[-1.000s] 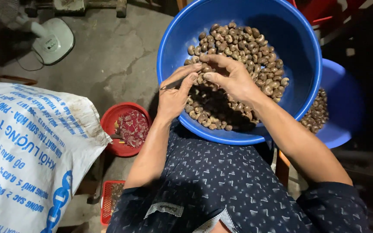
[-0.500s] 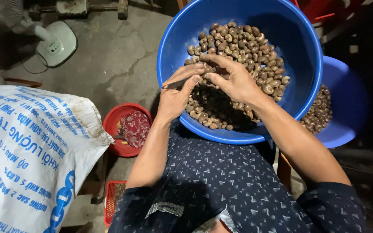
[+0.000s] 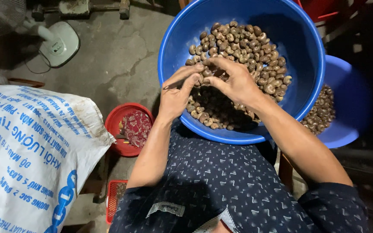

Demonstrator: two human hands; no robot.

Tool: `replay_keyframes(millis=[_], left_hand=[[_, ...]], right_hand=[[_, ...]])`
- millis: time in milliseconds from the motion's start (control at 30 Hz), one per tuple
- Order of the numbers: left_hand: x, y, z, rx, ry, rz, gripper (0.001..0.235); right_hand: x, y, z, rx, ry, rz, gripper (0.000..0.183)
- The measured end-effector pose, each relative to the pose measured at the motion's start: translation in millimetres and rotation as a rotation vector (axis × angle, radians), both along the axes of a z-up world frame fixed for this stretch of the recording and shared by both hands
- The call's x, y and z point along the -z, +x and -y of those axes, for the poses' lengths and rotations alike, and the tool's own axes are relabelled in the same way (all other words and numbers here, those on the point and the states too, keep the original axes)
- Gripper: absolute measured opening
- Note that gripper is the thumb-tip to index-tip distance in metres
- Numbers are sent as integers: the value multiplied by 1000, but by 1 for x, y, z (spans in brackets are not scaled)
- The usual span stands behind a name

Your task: The person sits with a blue bowl of cashew nuts on their lap and uses a small knife to peel the outer skin off the nuts. The peeled nuts are placed into a second blue bowl to the right, while the discarded skins are placed into a red bowl on the floor. The person occasionally reaches for a phone on a nearby sack.

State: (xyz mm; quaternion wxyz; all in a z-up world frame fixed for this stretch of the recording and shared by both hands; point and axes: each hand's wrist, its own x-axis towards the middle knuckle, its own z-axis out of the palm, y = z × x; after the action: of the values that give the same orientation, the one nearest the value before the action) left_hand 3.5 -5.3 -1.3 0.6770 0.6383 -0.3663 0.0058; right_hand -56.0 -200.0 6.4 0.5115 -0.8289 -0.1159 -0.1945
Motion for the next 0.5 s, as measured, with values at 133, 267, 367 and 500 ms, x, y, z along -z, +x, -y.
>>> replay_keyframes(millis=[133,267,367,500], left_hand=[[-5,-2,-2,38,22,33,19],[-3,1,-2,4,2,36,18],[-2,0,-1,-9,-14,33,17],[-4,0,0,21,-26,17,17]], right_hand=[[-6,-1,-4,8,-5,22,42],[8,-1,1,23,-23,-2,43],[2,-1,0,2,25,-56,42],[4,1,2,-56,100,-130,41]])
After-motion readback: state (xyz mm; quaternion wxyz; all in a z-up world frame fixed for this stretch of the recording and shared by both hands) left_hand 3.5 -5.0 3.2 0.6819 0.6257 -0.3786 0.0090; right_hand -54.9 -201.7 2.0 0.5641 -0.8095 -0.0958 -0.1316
